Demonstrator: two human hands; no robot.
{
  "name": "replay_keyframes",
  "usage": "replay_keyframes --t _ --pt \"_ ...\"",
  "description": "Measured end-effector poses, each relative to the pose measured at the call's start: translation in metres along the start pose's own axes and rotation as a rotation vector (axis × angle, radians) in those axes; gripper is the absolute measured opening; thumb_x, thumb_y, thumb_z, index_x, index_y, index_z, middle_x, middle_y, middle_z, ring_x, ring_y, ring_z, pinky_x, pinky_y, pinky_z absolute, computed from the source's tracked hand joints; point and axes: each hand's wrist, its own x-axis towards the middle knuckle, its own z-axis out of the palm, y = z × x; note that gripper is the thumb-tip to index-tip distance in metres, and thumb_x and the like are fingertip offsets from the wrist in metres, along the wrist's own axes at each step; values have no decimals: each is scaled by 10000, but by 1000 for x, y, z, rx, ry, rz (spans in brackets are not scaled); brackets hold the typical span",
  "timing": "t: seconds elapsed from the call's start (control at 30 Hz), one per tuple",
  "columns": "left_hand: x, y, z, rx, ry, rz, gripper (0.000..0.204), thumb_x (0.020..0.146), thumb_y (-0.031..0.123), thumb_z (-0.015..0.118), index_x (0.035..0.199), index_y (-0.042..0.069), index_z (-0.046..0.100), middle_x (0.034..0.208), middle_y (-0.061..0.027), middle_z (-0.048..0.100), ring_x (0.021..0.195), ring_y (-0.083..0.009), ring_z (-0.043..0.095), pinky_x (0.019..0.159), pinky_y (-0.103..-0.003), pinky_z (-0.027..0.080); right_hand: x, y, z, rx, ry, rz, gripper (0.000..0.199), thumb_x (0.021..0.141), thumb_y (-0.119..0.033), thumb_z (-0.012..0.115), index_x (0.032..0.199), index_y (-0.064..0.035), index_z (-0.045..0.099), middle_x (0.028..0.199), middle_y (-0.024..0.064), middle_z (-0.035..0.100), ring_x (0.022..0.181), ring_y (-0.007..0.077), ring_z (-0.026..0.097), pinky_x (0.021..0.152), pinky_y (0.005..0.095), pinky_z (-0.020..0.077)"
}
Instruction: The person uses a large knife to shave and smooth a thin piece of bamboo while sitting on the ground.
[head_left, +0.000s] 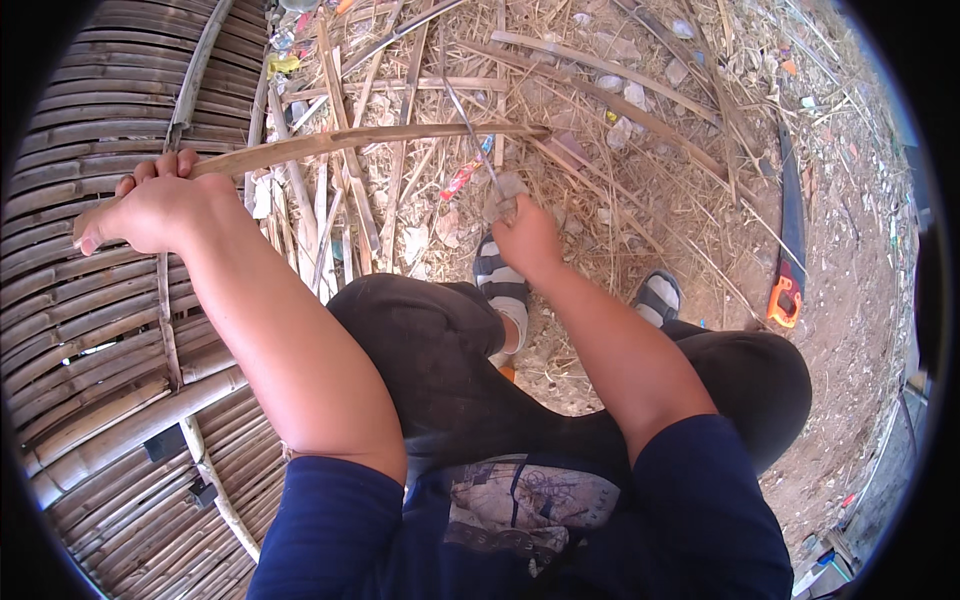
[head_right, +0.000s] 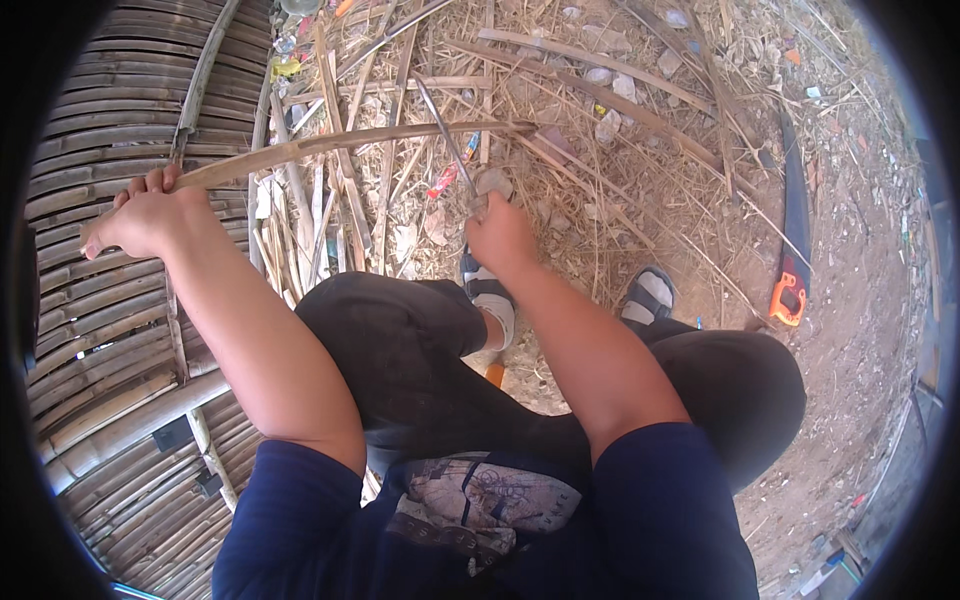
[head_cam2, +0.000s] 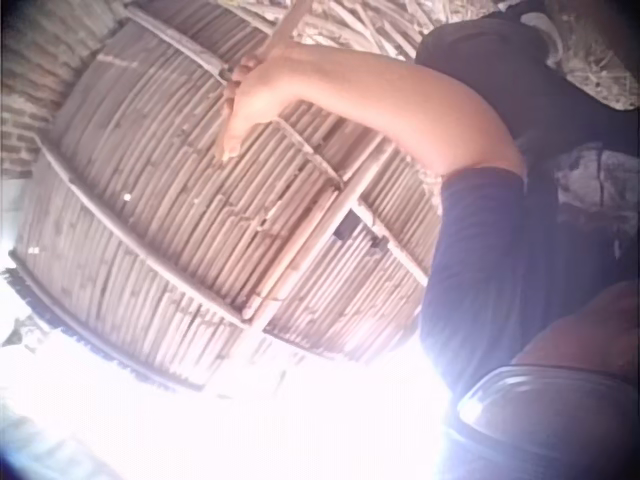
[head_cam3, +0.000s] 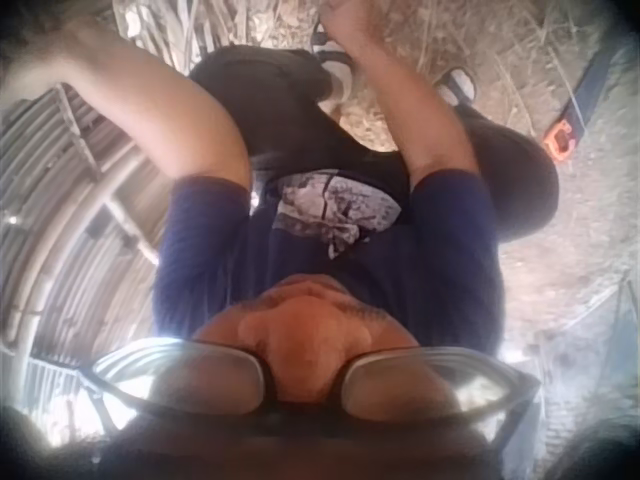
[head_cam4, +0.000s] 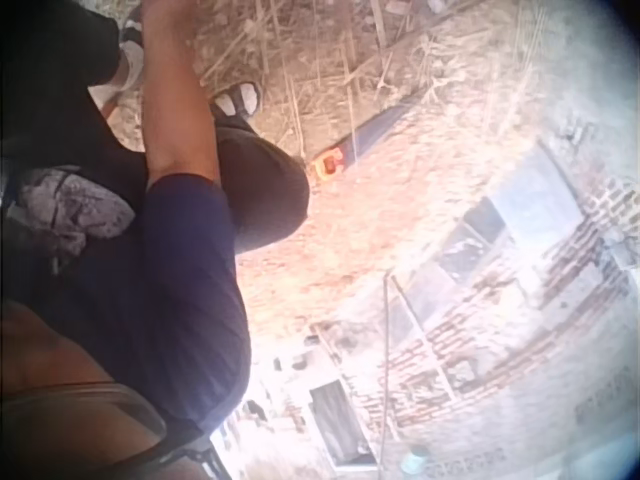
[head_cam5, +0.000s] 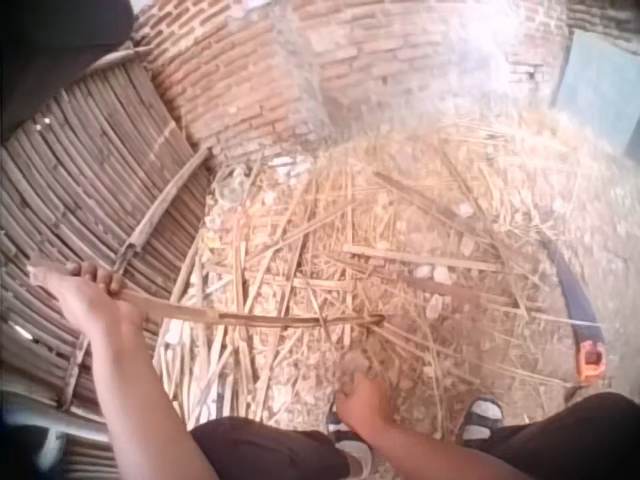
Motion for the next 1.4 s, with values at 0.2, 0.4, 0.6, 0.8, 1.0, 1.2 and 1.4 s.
replay_keyframes --t 0.2,0.4,0.6,0.8,1.0,1.2,1.4 --pt "-7 -3 0 -14 -86 70 727 980 755 130 850 94 403 718 -51 423 616 -206 308 539 -341 317 -17 -35 -2 147 5 -328 302 833 -189 692 1069 -34 584 846 228 692 801 429 678 726 514 525" --pt "-9 -3 0 26 -76 65 721 986 742 107 880 91 399 727 -46 416 617 -196 314 540 -324 323 9 25 11 -48 -6 31 314 831 -156 694 1080 -6 576 926 251 697 922 440 675 796 534 533" --pt "3 -7 -3 -9 -21 44 700 991 740 149 889 94 400 725 -42 417 599 -184 294 535 -315 305 -3 -5 0 47 29 65 298 836 -175 691 1034 27 595 900 267 693 900 454 678 801 530 538" --pt "2 -7 -6 -23 -78 60 701 991 739 147 889 92 397 742 -50 428 609 -184 307 542 -317 316 -12 -28 -6 45 -26 -318 364 839 -191 695 1128 7 598 941 223 710 885 433 691 784 500 543" --pt "5 -9 -7 -4 -30 36 722 985 741 112 918 87 409 767 -56 447 629 -196 339 550 -330 335 8 45 13 -22 60 39 373 834 -173 694 1147 8 600 963 262 703 914 456 683 829 519 544" --pt "5 -9 -3 -6 -33 45 726 983 751 137 872 91 417 725 -51 433 609 -198 326 530 -326 313 -14 10 9 71 18 -24 344 837 -201 687 1105 -7 593 913 248 702 894 449 682 802 534 537" --pt "10 -11 -7 -22 -41 45 722 985 747 149 872 84 410 721 -45 434 595 -194 288 529 -326 311 -12 -32 2 59 14 -409 364 826 -185 702 1134 -33 583 920 242 697 912 433 680 793 511 537"
